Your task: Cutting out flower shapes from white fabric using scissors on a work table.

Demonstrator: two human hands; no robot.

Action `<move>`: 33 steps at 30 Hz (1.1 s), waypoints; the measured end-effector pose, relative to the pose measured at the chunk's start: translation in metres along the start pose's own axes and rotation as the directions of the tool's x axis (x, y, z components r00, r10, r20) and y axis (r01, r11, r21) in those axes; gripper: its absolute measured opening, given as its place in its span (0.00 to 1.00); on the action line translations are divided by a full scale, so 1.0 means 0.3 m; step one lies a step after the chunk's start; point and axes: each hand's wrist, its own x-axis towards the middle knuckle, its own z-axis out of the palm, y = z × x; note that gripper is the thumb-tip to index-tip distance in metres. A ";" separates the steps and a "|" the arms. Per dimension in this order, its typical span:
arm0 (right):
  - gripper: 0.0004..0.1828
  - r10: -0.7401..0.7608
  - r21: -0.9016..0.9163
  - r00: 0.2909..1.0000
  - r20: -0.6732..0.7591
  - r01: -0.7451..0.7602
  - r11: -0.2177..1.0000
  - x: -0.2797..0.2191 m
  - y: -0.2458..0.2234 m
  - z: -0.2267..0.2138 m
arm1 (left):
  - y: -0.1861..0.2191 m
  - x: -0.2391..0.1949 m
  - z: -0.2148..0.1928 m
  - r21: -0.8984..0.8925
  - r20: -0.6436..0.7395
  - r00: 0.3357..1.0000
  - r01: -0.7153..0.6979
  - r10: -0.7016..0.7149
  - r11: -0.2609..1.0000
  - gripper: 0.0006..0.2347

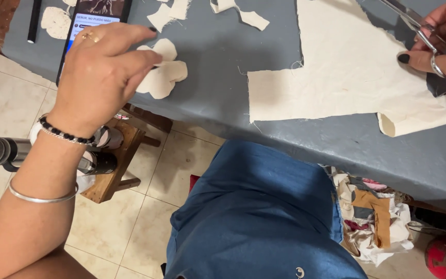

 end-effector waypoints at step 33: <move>0.14 0.075 -0.228 0.988 0.134 -0.043 0.973 -0.022 -0.153 -0.062 | 0.314 0.493 0.182 -0.398 0.665 0.709 0.601 -0.233 0.693 0.10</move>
